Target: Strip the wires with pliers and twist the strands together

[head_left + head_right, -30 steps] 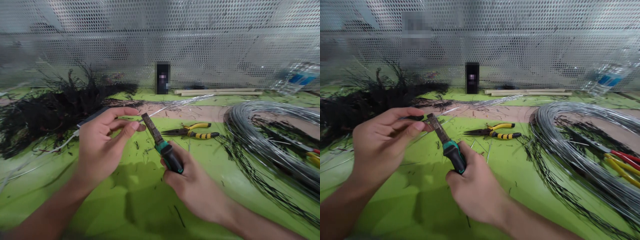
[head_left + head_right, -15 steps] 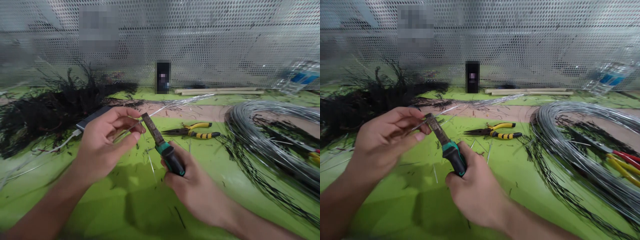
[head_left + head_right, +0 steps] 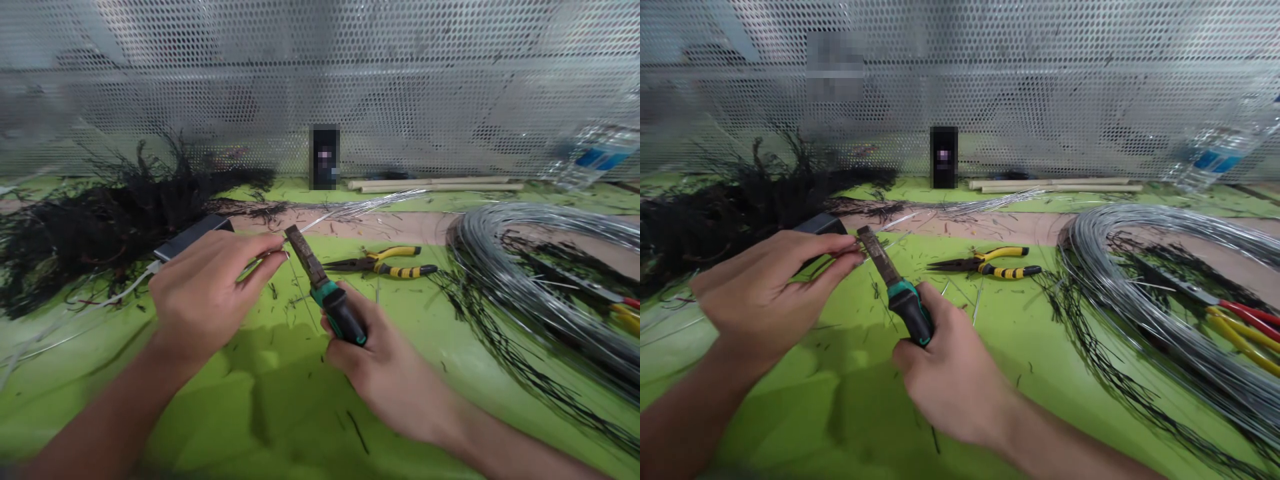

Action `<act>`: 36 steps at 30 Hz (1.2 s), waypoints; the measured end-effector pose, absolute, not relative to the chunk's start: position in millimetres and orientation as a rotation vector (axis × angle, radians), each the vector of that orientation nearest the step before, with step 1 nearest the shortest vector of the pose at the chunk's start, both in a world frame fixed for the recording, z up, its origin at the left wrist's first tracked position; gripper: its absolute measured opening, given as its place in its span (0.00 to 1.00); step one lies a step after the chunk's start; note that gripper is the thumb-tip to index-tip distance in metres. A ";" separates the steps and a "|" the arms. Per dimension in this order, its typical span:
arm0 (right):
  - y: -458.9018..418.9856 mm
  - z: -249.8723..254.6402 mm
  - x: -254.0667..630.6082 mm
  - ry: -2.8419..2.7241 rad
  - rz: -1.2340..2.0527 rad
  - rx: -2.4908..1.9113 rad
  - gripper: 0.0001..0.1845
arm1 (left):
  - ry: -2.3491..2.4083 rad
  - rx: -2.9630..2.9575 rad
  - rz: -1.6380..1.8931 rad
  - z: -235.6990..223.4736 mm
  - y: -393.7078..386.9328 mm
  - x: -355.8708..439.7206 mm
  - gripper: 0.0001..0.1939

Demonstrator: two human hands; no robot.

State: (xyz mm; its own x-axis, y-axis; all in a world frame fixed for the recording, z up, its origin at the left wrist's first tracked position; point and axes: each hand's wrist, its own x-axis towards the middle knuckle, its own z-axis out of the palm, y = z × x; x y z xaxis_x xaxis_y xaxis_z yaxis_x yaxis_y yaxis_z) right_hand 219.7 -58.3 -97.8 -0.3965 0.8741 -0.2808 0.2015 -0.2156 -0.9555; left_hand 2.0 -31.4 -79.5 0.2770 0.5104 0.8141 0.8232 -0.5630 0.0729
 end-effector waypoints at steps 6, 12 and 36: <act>-58.3 -97.6 220.6 -1.522 1.649 -1.259 0.11 | -1.258 -2.189 -1.179 -77.2 -26.7 4.6 0.05; -59.1 -99.5 223.0 -1.522 1.681 -1.232 0.10 | -1.180 -2.185 -1.177 -80.6 -23.6 6.1 0.06; -61.3 -102.6 218.2 -1.513 1.651 -1.205 0.11 | -2.120 -2.340 -2.335 -62.1 -22.6 24.1 0.20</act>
State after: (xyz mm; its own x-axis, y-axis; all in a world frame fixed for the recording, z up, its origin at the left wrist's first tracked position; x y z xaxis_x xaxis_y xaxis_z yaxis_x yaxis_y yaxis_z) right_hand 218.2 -61.3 -102.6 -0.4159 0.8808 -0.2265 0.1487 -0.1798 -0.9724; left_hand 24.1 -22.6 -62.1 -0.1012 0.9695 0.2234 0.1288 -0.2099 0.9692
